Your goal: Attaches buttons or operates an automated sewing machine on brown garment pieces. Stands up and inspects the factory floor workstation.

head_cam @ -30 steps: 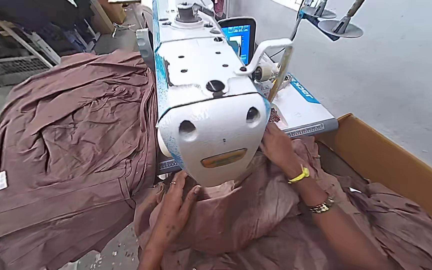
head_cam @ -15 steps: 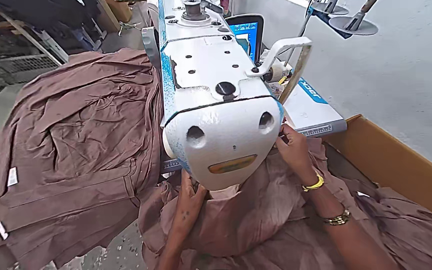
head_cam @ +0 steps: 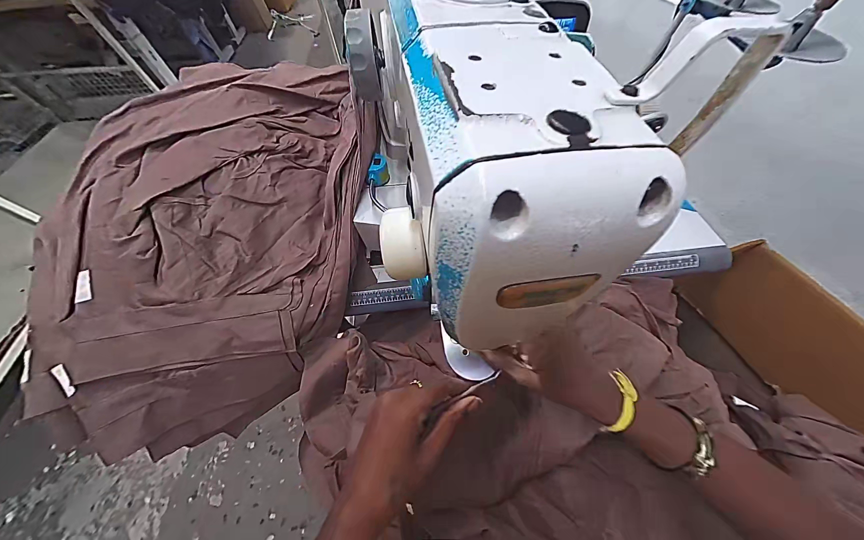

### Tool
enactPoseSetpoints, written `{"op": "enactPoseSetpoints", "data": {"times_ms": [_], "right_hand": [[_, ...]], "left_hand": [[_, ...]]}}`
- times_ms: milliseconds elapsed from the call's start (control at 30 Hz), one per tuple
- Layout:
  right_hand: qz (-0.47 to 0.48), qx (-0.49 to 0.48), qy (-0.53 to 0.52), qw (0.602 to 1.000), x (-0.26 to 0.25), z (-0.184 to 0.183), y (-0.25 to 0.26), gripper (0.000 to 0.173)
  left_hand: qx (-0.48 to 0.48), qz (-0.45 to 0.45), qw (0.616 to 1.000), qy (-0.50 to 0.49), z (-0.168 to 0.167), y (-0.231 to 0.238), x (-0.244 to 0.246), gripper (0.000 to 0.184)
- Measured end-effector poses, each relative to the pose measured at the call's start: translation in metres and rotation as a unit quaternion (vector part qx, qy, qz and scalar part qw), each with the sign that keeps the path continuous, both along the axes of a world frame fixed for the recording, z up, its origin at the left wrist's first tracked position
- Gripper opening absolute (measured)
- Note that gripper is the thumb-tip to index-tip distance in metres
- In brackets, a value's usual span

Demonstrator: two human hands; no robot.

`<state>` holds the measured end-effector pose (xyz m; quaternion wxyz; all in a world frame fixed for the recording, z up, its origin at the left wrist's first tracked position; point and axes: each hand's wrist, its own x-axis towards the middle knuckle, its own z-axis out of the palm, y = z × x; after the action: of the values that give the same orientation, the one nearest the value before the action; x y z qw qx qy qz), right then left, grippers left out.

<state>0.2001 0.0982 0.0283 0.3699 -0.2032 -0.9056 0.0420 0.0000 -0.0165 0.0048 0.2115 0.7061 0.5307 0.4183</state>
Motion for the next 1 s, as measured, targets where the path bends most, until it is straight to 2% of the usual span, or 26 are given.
{"op": "enactPoseSetpoints", "data": {"times_ms": [33,100,233,333,400,500,600,800,900,1000], "right_hand": [[0.051,-0.109,0.011,0.993,0.005,-0.003,-0.006,0.030],[0.089,-0.227,0.009,0.970,0.012,-0.004,-0.018,0.031],[-0.069,-0.273,0.048,0.958,0.015,-0.005,-0.005,0.026],[-0.113,-0.345,0.034,0.931,-0.002,-0.002,0.003,0.039],[-0.103,-0.381,0.020,0.919,-0.005,0.005,0.005,0.044],[-0.059,-0.373,0.061,0.924,0.006,0.002,0.010,0.028],[-0.105,-0.341,0.079,0.931,0.022,-0.006,0.020,0.014],[-0.210,-0.191,-0.014,0.959,0.039,-0.008,0.021,0.031],[-0.285,-0.190,-0.041,0.938,0.057,-0.011,0.044,0.028],[-0.338,-0.107,-0.044,0.934,0.064,-0.018,0.066,0.020]], "left_hand": [[0.012,-0.004,0.999,-0.032,0.004,-0.003,-0.007,0.031],[0.004,0.032,0.997,-0.075,0.009,-0.006,-0.035,0.031],[-0.086,0.175,0.978,-0.074,-0.005,-0.005,-0.096,0.024],[-0.121,0.215,0.967,-0.056,-0.018,-0.003,-0.107,0.024],[-0.120,0.220,0.966,-0.060,-0.018,-0.006,-0.106,0.024],[-0.102,0.212,0.970,-0.060,-0.012,-0.004,-0.100,0.023],[-0.081,0.186,0.979,-0.036,-0.004,0.009,-0.086,0.027],[-0.086,0.182,0.979,0.037,-0.011,0.024,-0.075,0.035],[-0.056,0.196,0.973,0.106,-0.022,0.025,-0.066,0.041],[-0.034,0.102,0.990,0.088,-0.023,0.030,-0.051,0.043]]}}
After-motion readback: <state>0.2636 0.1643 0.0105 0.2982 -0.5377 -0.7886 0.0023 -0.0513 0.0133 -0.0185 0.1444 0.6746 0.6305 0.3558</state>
